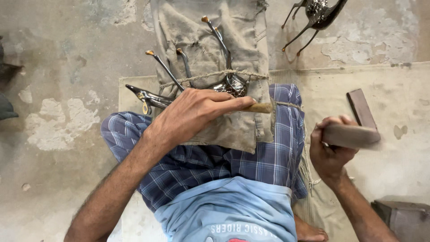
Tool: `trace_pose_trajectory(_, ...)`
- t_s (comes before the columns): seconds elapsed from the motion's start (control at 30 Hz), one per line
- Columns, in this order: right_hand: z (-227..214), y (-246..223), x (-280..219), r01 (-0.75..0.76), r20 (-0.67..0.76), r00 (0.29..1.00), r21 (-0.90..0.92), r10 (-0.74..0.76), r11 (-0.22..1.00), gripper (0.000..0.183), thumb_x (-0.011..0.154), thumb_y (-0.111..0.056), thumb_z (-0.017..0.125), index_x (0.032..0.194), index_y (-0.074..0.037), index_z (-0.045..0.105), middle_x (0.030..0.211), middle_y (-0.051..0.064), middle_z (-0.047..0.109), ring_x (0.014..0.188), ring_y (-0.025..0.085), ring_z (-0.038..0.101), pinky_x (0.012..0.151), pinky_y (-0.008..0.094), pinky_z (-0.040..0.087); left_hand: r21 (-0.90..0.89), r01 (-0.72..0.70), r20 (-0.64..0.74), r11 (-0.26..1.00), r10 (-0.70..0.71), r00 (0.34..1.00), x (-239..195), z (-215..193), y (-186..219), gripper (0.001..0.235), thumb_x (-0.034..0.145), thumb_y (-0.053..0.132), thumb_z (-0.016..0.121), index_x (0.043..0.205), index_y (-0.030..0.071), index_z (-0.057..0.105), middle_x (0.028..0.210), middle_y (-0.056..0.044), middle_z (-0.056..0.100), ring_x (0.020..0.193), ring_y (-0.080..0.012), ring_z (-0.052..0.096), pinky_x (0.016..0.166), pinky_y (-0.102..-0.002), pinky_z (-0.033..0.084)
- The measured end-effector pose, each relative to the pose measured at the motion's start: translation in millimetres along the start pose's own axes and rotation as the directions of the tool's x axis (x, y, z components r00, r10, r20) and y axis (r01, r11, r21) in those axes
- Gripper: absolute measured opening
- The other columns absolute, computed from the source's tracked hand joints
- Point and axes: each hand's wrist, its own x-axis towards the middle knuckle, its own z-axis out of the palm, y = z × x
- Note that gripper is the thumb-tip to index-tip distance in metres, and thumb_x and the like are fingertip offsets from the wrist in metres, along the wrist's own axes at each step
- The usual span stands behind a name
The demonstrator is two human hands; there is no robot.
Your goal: The person sits cross-legged on the floor and repeatedly hammers a small metal giraffe figurine using a wooden mallet and a smaller wooden tool. The figurine is held in place on a cloth pad. A completed metal giraffe is visible nearby.
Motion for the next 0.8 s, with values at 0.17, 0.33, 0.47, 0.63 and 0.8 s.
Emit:
trace_pose_trajectory(0.17, -5, 10, -12, 0.254, 0.19, 0.96, -0.271, -0.207, 0.929, 0.045, 0.091, 0.011, 0.071, 0.13, -0.007, 0.056, 0.099, 0.014, 0.068, 0.08, 0.02, 0.067, 0.07, 0.037, 0.058, 0.044, -0.013, 0.029, 0.999, 0.012, 0.999, 2, -2, 4, 0.062, 0.089, 0.002, 0.064, 0.145, 0.028, 0.058, 0.097, 0.001, 0.076, 0.078, -0.0151, 0.071, 0.072, -0.031, 0.064)
trace_pose_trajectory(0.33, -2, 0, -10, -0.004, 0.242, 0.966, -0.348, 0.094, 0.938, 0.05, 0.084, 0.01, 0.071, 0.131, 0.0, 0.057, 0.105, 0.019, 0.071, 0.085, 0.022, 0.073, 0.07, 0.036, 0.064, 0.08, 0.01, 0.002, 0.997, -0.01, 1.0, -1, -2, 5, 0.064, 0.087, 0.001, 0.067, 0.146, 0.024, 0.057, 0.103, -0.001, 0.076, 0.083, -0.0169, 0.073, 0.075, -0.032, 0.066)
trace_pose_trajectory(0.47, -7, -16, 1, -0.082, 0.2, 0.97, -0.269, 0.139, 0.96, 0.046, 0.089, 0.005, 0.072, 0.131, -0.001, 0.053, 0.107, 0.014, 0.072, 0.094, 0.021, 0.074, 0.081, 0.035, 0.064, -0.131, 0.086, -0.368, 0.988, -0.129, 0.921, -11, 3, 5, 0.053, 0.096, 0.008, 0.073, 0.144, 0.021, 0.055, 0.116, -0.006, 0.076, 0.098, -0.0193, 0.077, 0.08, -0.033, 0.069)
trace_pose_trajectory(0.63, 8, -19, -2, -0.412, 0.313, 0.895, 0.312, 0.317, 0.856, 0.057, 0.085, -0.006, 0.075, 0.132, -0.011, 0.043, 0.109, 0.003, 0.066, 0.105, 0.012, 0.068, 0.094, 0.03, 0.06, -0.471, 0.243, -0.529, 0.848, -0.493, 0.691, -21, 26, 17, 0.052, 0.099, 0.009, 0.076, 0.144, 0.015, 0.05, 0.113, -0.01, 0.078, 0.101, -0.0205, 0.08, 0.082, -0.033, 0.072)
trace_pose_trajectory(0.8, 10, -4, 14, -0.491, 0.563, 0.717, -0.011, 0.411, 0.871, 0.032, 0.091, -0.009, 0.075, 0.118, -0.004, 0.059, 0.1, 0.009, 0.071, 0.097, 0.017, 0.072, 0.088, 0.033, 0.064, -0.621, 0.224, -0.538, 0.752, -0.615, 0.576, -21, 37, 28, 0.056, 0.099, 0.008, 0.076, 0.145, 0.01, 0.046, 0.109, -0.01, 0.078, 0.097, -0.0188, 0.08, 0.079, -0.031, 0.07)
